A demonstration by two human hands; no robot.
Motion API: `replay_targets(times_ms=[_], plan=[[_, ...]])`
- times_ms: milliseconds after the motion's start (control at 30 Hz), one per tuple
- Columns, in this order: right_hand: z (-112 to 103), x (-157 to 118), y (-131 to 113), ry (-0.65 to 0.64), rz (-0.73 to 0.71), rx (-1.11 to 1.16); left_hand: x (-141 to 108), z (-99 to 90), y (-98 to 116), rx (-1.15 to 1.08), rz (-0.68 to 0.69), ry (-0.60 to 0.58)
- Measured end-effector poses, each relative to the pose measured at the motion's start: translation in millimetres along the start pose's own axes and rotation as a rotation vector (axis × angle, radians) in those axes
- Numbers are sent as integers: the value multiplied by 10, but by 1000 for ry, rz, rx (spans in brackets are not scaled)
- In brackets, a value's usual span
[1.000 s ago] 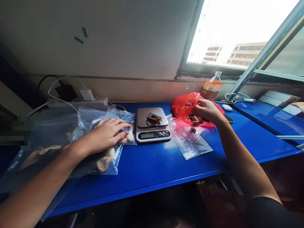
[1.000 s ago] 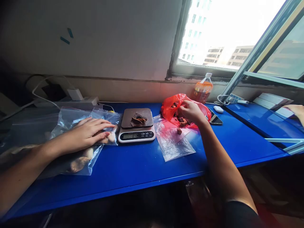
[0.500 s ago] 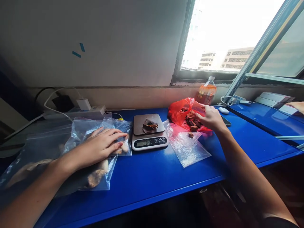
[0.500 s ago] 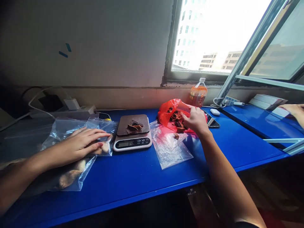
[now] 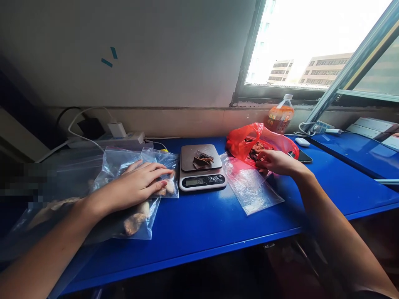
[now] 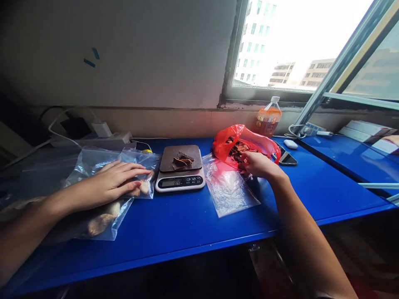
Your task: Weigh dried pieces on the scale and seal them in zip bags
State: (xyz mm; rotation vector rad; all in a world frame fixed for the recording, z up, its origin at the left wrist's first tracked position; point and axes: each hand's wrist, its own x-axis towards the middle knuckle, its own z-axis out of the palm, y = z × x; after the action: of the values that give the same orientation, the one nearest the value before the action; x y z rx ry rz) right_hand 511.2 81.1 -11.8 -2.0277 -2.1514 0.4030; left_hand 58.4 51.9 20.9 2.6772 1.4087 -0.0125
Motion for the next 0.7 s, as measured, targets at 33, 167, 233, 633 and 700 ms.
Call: replay_targets(times_ms=[33, 167, 233, 633, 700], plan=[[-6, -3, -7, -10, -30, 2, -8, -7, 6, 3, 2, -7], [-21, -7, -34, 17, -154, -56, -34, -24, 19, 16, -8, -42], [-11, 14, -25, 116, -131, -153, -41, -28, 20, 18, -8, -49], [49, 24, -22, 236, -22, 20, -49, -50, 43, 16, -10, -48], [45, -6, -6, 226, -9, 159, -49, -46, 36, 20, -5, -40]])
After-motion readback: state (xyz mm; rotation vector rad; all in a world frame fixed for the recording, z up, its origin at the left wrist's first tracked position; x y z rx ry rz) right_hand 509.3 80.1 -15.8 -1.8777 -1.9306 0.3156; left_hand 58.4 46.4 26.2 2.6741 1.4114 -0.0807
